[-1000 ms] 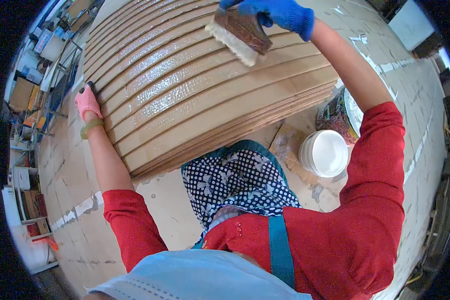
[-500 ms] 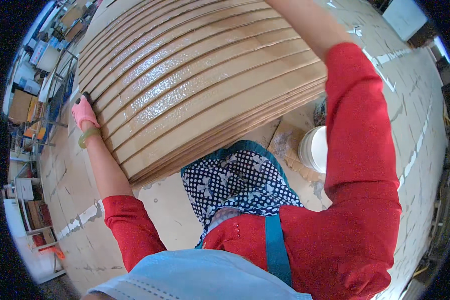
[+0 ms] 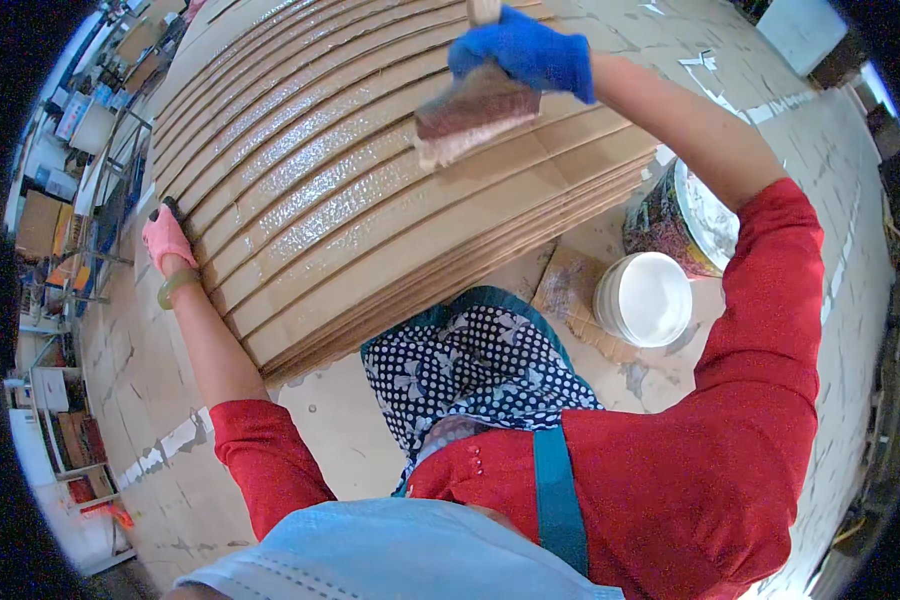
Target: Applying glue to the edges of a stack of corrugated cardboard sheets using a brush.
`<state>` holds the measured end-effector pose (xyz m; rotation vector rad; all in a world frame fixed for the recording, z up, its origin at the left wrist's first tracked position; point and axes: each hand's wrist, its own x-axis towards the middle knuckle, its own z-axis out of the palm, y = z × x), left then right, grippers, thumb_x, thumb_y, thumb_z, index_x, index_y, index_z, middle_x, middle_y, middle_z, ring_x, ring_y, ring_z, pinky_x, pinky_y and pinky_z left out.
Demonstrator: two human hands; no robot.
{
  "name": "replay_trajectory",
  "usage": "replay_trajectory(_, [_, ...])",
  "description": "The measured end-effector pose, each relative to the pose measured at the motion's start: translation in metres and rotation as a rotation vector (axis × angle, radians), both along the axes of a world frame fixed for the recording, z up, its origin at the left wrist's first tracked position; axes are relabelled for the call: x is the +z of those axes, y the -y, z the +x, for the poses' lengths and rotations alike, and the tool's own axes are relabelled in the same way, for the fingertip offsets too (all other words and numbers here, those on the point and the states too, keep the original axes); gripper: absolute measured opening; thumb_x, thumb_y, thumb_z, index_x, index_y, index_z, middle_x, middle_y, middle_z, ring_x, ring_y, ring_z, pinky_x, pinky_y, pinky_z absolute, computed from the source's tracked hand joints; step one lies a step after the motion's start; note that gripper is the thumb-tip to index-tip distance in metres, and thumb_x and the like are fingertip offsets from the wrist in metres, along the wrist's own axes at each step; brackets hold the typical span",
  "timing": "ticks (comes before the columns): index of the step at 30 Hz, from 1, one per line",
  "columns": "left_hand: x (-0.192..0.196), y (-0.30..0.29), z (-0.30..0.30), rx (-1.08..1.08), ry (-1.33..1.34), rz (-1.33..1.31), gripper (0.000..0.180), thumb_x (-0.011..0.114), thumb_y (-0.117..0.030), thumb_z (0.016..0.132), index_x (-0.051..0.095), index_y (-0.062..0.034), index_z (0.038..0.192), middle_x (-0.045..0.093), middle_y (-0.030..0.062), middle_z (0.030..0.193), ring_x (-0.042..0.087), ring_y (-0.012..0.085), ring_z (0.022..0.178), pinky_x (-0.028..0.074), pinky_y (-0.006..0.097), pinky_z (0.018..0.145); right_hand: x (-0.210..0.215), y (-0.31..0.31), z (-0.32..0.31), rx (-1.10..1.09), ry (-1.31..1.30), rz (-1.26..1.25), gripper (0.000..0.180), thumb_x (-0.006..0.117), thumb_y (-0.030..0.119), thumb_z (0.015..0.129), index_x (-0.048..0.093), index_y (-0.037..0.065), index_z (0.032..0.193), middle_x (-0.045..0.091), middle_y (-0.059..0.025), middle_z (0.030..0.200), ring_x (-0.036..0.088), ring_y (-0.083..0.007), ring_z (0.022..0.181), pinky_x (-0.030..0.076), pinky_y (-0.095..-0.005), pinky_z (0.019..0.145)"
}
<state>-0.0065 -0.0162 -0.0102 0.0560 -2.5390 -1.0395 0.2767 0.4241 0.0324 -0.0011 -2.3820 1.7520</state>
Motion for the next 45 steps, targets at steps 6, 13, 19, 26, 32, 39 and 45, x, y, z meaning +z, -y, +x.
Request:
replay_trajectory(6, [-0.004, -0.019, -0.006, 0.007, -0.034, -0.042, 0.051, 0.055, -0.040, 0.078, 0.063, 0.0055, 0.098, 0.063, 0.0241, 0.099, 0.059, 0.0367, 0.094, 0.043, 0.041, 0.083, 0.062, -0.029, -0.110, -0.479, -0.352, 0.073, 0.018, 0.056, 0.016, 0.077, 0.058, 0.005, 0.063, 0.053, -0.0020, 0.059, 0.046, -0.0128, 0.054, 0.039, -0.0307, 0.050])
replay_trajectory(13, [-0.013, -0.011, -0.014, -0.019, -0.013, -0.023, 0.053, 0.055, -0.042, 0.077, 0.063, 0.0055, 0.099, 0.063, 0.0242, 0.100, 0.059, 0.0368, 0.096, 0.043, 0.042, 0.084, -0.004, -0.056, -0.070, -0.003, 0.001, 0.264, 0.016, 0.058, 0.014, 0.082, 0.064, -0.001, 0.080, 0.064, -0.0038, 0.078, 0.058, -0.0119, 0.072, 0.049, -0.0279, 0.067])
replay_trajectory(19, [-0.004, -0.010, -0.013, 0.037, -0.041, -0.035, 0.054, 0.055, -0.042, 0.076, 0.063, 0.0054, 0.100, 0.063, 0.0244, 0.100, 0.059, 0.0371, 0.096, 0.043, 0.042, 0.083, 0.034, -0.011, -0.043, -0.038, 0.023, 0.322, 0.016, 0.058, 0.016, 0.080, 0.061, 0.002, 0.073, 0.057, -0.0036, 0.067, 0.053, -0.0127, 0.062, 0.043, -0.0290, 0.059])
replay_trajectory(26, [-0.011, -0.008, -0.017, -0.038, -0.008, 0.028, 0.053, 0.055, -0.041, 0.075, 0.064, 0.0056, 0.098, 0.062, 0.0258, 0.101, 0.059, 0.0385, 0.095, 0.043, 0.042, 0.083, 0.062, 0.004, -0.120, -0.338, -0.135, 0.662, 0.025, 0.062, 0.026, 0.074, 0.058, 0.007, 0.058, 0.053, -0.0057, 0.052, 0.047, -0.0167, 0.050, 0.038, -0.0341, 0.048])
replay_trajectory(32, [-0.004, -0.007, -0.002, 0.032, -0.014, -0.018, 0.052, 0.054, -0.040, 0.075, 0.064, 0.0060, 0.096, 0.062, 0.0265, 0.099, 0.059, 0.0387, 0.094, 0.043, 0.042, 0.081, 0.018, 0.004, -0.100, 0.161, 0.420, 0.471, 0.035, 0.066, 0.038, 0.073, 0.058, 0.008, 0.057, 0.060, -0.0108, 0.058, 0.048, -0.0208, 0.049, 0.040, -0.0339, 0.050])
replay_trajectory(39, [0.000, -0.008, 0.005, 0.006, -0.014, -0.012, 0.051, 0.054, -0.040, 0.074, 0.065, 0.0061, 0.092, 0.062, 0.0262, 0.096, 0.060, 0.0376, 0.093, 0.044, 0.041, 0.081, 0.102, 0.058, -0.178, 0.070, -0.104, 1.314, 0.030, 0.063, 0.038, 0.074, 0.063, 0.009, 0.069, 0.062, -0.0124, 0.063, 0.057, -0.0247, 0.058, 0.044, -0.0343, 0.057])
replay_trajectory(45, [-0.002, -0.017, 0.007, 0.020, -0.017, -0.040, 0.052, 0.053, -0.041, 0.075, 0.064, 0.0053, 0.096, 0.062, 0.0249, 0.100, 0.059, 0.0374, 0.095, 0.044, 0.041, 0.083, 0.048, 0.028, -0.169, 0.142, -0.252, 1.402, 0.031, 0.061, 0.039, 0.075, 0.064, 0.008, 0.074, 0.064, -0.0141, 0.071, 0.061, -0.0284, 0.068, 0.048, -0.0357, 0.066])
